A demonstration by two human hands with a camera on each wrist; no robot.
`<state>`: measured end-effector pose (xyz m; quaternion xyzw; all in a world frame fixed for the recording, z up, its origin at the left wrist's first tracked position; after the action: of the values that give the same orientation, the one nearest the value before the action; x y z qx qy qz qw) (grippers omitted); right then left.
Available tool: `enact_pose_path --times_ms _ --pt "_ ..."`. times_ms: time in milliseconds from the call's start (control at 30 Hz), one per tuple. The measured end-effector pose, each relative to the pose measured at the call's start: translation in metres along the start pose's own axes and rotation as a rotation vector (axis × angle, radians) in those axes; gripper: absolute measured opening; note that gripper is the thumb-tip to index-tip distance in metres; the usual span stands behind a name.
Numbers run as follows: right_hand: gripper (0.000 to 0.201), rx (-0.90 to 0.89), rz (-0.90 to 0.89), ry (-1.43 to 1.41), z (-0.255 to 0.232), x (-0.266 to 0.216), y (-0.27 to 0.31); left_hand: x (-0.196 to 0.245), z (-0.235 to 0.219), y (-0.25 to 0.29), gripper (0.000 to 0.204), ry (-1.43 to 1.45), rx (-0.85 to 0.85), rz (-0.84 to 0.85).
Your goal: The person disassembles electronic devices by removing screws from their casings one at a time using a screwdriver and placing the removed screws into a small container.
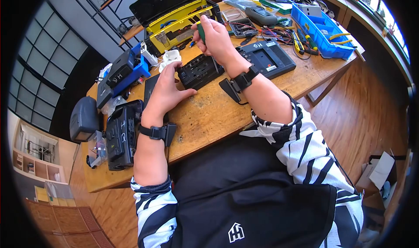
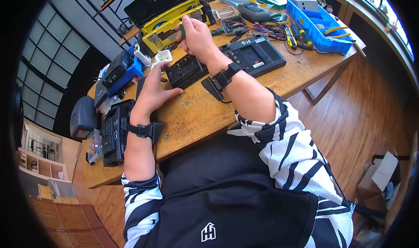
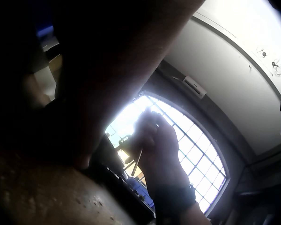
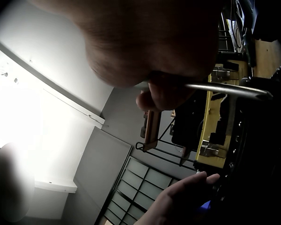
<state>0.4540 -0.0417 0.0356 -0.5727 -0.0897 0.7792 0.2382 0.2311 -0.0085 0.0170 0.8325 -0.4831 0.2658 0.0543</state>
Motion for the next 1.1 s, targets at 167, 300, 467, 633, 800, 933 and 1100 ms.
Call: enact_pose_path --times_ms 167,300,467,633,800,933,1100 --pt "0.048 -0.009 0.003 -0.008 0.000 0.000 -0.001 0.010 -0.005 0.004 0.096 -0.069 -0.027 0.019" --pt "0.047 -0.007 0.010 0.001 0.000 0.000 0.000 0.009 -0.004 0.006 0.097 -0.109 -0.042 0.032" --pt "0.046 -0.016 0.019 0.009 0.001 -0.001 0.001 0.000 0.000 0.004 0.095 -0.061 -0.001 0.038" --pt "0.045 -0.016 0.027 0.007 0.003 -0.001 0.001 -0.008 0.008 -0.003 0.092 0.067 0.118 0.003" --pt "0.043 -0.077 0.168 0.055 0.001 0.005 0.001 -0.012 -0.004 0.000 0.084 -0.046 0.219 -0.040" --pt "0.048 -0.243 0.299 0.392 0.004 0.013 0.006 -0.047 -0.012 0.007 0.077 -0.285 0.309 -0.171" --pt "0.036 -0.474 0.317 0.763 0.015 0.002 0.017 -0.048 -0.019 0.016 0.091 -0.397 0.090 -0.631"
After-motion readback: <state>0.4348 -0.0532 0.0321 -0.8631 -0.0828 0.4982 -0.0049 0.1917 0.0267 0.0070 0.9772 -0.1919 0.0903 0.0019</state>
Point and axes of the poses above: each hand's wrist, its own y-axis away from the middle knuckle, its own z-axis out of the palm, x = y × z, the point moved 3 cm from there along -y, towards the middle knuckle, and after that the axes turned 10 degrees about -x, right-handed, at the moved point
